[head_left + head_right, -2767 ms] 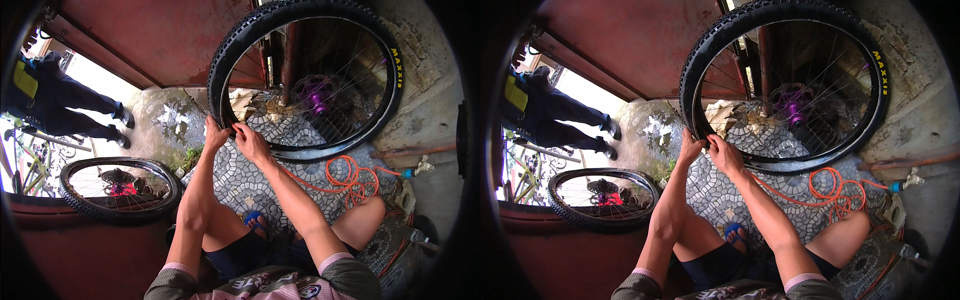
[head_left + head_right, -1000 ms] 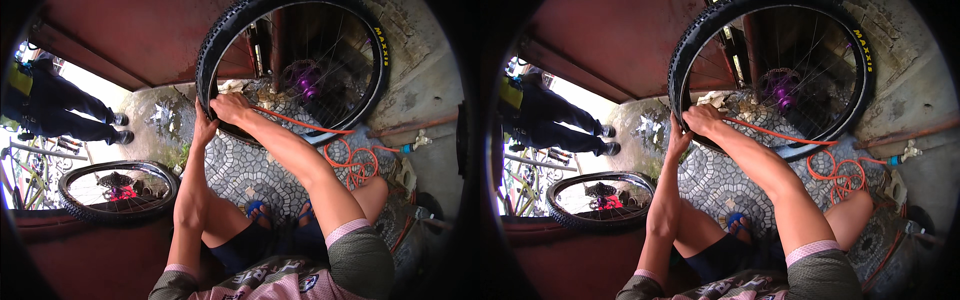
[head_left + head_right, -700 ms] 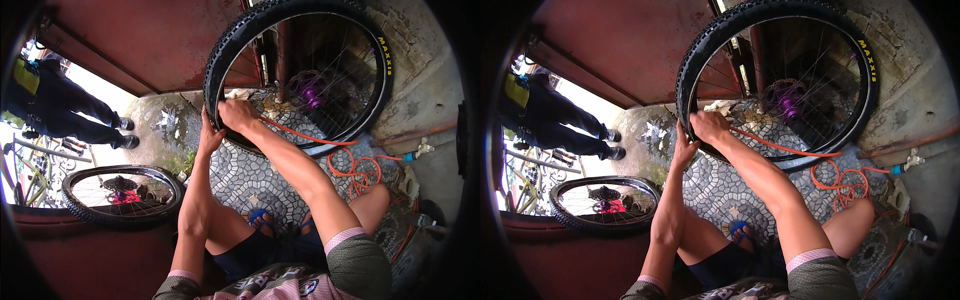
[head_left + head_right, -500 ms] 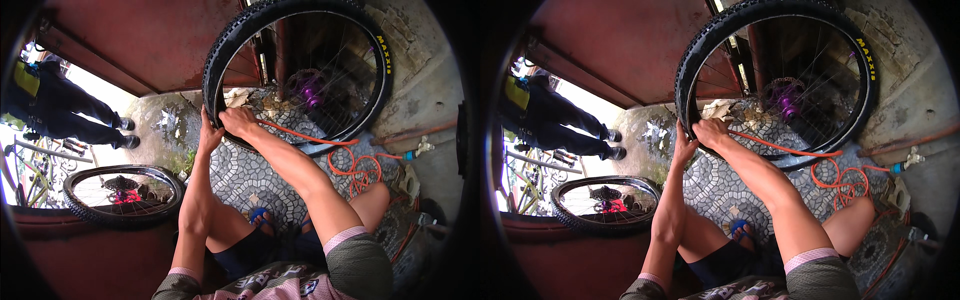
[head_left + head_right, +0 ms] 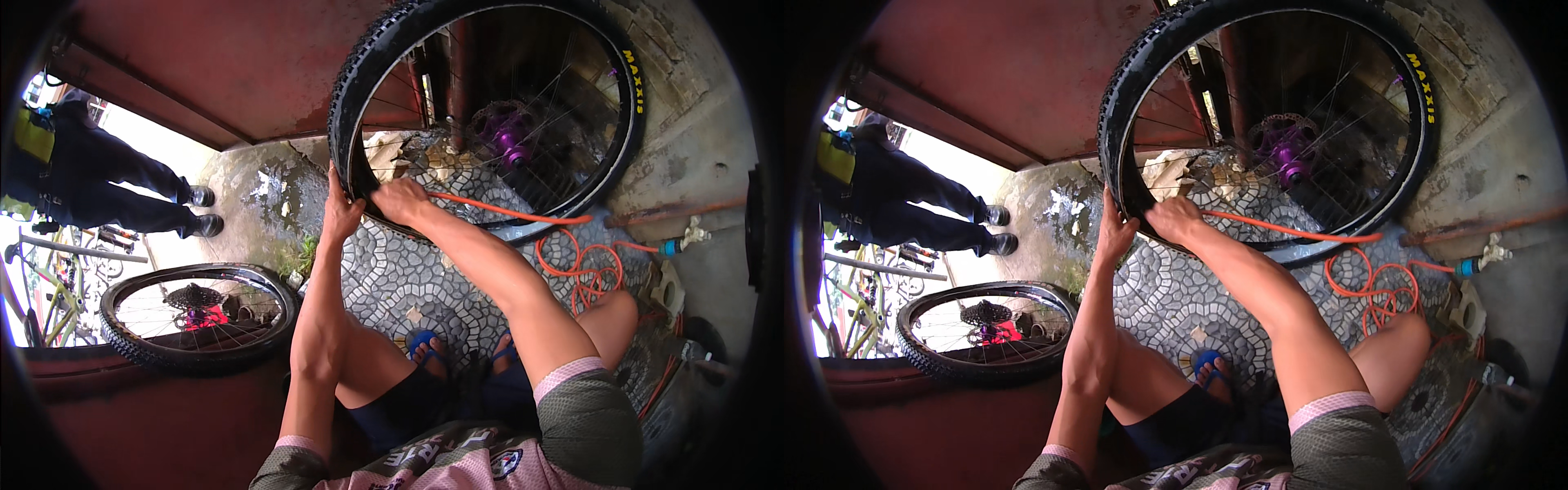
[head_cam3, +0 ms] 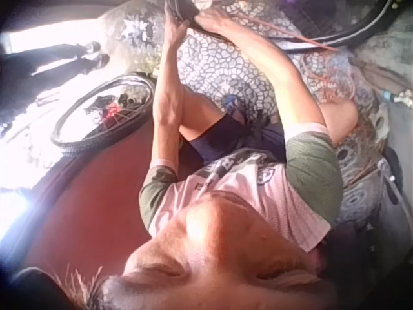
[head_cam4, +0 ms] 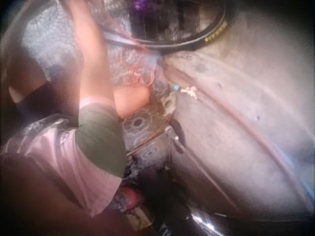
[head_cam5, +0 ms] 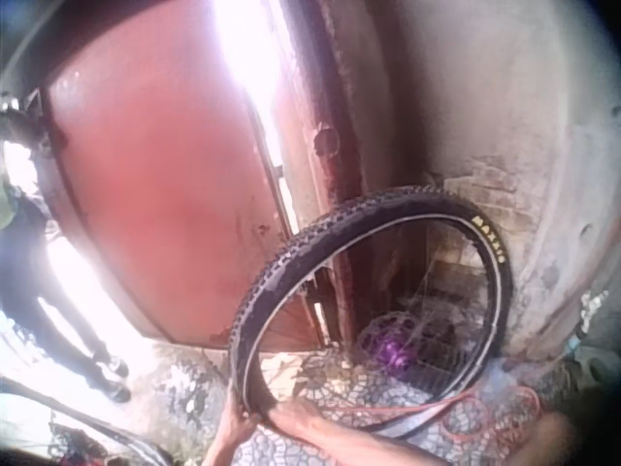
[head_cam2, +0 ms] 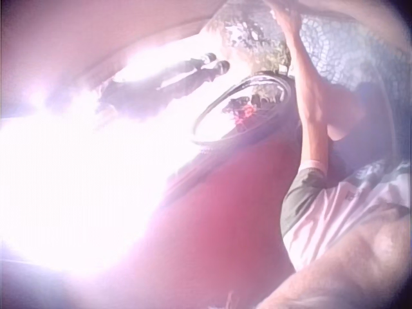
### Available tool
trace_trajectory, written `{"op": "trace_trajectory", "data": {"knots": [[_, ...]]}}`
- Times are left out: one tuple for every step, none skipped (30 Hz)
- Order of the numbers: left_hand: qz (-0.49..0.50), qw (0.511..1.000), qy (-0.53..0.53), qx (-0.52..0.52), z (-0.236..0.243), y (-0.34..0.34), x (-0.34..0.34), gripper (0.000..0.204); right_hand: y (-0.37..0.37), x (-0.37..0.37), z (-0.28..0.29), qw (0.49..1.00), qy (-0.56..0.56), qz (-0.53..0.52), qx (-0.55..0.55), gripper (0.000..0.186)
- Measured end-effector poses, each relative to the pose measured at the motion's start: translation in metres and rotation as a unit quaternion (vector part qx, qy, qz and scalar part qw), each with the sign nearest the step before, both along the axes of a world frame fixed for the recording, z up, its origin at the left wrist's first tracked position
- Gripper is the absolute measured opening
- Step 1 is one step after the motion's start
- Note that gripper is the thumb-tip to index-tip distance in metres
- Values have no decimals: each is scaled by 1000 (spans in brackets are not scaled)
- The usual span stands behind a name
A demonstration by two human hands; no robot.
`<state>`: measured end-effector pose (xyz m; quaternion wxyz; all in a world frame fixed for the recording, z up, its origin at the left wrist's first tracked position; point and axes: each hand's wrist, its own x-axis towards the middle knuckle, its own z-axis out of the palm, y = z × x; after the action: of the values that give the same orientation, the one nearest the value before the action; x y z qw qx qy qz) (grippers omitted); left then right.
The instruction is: The person sits on the floor and uses a red air hose to inflate a bicycle tire mounted on a wheel. They repeatedly attach and detach the hose from the valve, checking the tire pressure and adjusting the fit of the tire on the rim.
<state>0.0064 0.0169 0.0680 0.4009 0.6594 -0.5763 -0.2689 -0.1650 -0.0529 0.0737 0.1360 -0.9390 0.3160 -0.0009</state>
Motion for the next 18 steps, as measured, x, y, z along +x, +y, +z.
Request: {"op": "trace_trajectory", "data": {"knots": [[1,1000,-6,-11,-4,2,4,104,8,-6,-1,999,2,-2,49,20],[2,1000,-13,-22,-8,3,9,104,11,-2,1,999,-9,-9,30,21],[3,999,-19,-33,-12,3,14,104,13,6,3,1000,-20,-15,11,23],[2,1000,-9,-16,-14,1,12,103,13,8,4,999,-27,-22,-7,25],[1,1000,0,5,-12,1,9,103,9,7,5,993,-101,-50,35,23],[0,1000,10,25,-11,2,5,103,10,-5,4,991,-126,-43,28,24],[-13,1000,28,5,-13,-3,3,102,11,-13,0,995,-89,-30,41,25],[-12,1000,27,-6,-13,-3,6,102,13,-16,-3,997,-51,-18,53,26],[-11,999,26,-18,-13,-3,9,102,13,-15,-6,996,35,6,86,29],[-16,999,29,-27,-13,-4,9,102,12,-13,-10,997,26,5,75,28],[0,999,40,1,-13,-2,9,102,12,-9,-14,998,16,4,64,27],[-3,999,35,3,-14,-3,9,101,11,-6,-17,999,7,4,53,26],[0,1000,28,8,-13,1,7,101,14,-1,-13,992,-120,-29,27,22],[3,1000,22,12,-12,4,6,101,7,9,-11,974,-198,-68,85,18],[-4,1000,8,2,-10,-1,4,100,7,4,-17,977,-196,-57,58,20],[-4,1000,10,8,-9,1,3,100,7,-4,-24,979,-198,-50,28,21],[-2,1000,9,8,-9,0,3,99,6,-11,-21,999,-11,-9,47,26],[0,1000,9,9,-9,-2,3,99,6,-12,-37,997,-4,-3,83,30]]}}
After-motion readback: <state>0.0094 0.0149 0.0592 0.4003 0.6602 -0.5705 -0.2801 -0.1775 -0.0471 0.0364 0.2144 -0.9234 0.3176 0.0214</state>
